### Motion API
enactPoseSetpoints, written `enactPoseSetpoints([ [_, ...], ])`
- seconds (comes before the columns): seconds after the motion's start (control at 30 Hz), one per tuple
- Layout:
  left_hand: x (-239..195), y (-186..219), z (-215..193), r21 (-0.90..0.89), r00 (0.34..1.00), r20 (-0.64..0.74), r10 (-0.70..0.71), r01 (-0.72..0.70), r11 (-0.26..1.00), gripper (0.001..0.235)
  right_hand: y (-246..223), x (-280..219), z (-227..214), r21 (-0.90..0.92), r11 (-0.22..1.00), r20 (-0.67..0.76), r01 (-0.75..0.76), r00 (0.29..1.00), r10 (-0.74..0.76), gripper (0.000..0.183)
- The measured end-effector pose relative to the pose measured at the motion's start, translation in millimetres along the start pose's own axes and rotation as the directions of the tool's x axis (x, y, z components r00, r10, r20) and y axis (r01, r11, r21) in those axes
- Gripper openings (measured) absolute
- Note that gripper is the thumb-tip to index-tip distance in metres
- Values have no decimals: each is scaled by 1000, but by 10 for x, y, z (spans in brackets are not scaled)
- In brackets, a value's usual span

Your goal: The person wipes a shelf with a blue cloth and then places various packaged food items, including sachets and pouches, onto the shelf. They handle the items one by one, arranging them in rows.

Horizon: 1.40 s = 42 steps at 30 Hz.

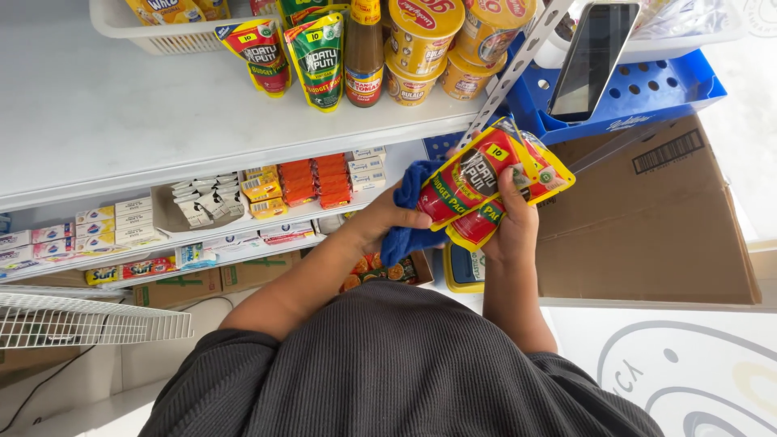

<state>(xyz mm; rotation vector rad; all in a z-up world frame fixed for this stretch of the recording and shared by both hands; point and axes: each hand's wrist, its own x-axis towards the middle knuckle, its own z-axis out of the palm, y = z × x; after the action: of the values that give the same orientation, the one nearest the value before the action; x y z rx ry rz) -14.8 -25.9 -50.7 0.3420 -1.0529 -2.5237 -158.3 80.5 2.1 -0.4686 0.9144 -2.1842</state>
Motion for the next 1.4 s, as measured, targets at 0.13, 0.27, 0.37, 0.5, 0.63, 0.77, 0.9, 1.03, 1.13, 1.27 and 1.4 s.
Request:
enactPoseSetpoints([
  [0.13,-18,23,14,-166,995,-81,-49,35,986,59,214,112,-301,3,1000,-46,4,999,-4,38],
  [0.27,24,98,18,4,937,-247,245,-252,968,52,306,210,-413,81,997,-126,-1,992,11,45],
  [0.37,29,189,99,499,736,-228,637,-474,726,51,205,106,49,158,986,-127,-46,990,67,59],
  [0.5,-134,389,349,882,448,246,860,-471,-7,42,321,-76,333,191,979,-39,-75,996,84,63],
  [0.63,-129,412,297,837,355,477,804,-461,-294,37,589,-15,89,379,925,20,-31,999,26,69],
  [0.77,-155,638,202,767,457,623,635,-514,-384,43,599,11,166,453,890,12,-53,998,54,81],
  [0.9,-313,919,125,681,571,713,407,-702,-208,45,454,86,232,358,931,23,-70,998,66,71],
  [1.03,-404,1160,19,691,671,567,477,-703,167,48,444,101,320,291,951,88,-104,993,82,65],
  [1.13,-366,1234,46,752,631,353,691,-631,191,39,578,118,310,257,956,32,-142,990,139,63],
  [1.27,-214,961,252,800,654,528,541,-596,-59,62,1076,247,-239,234,960,-15,-154,987,162,53],
  [1.4,-90,718,160,851,742,521,421,-415,-322,72,1347,233,-550,89,988,-18,-125,992,127,32],
])
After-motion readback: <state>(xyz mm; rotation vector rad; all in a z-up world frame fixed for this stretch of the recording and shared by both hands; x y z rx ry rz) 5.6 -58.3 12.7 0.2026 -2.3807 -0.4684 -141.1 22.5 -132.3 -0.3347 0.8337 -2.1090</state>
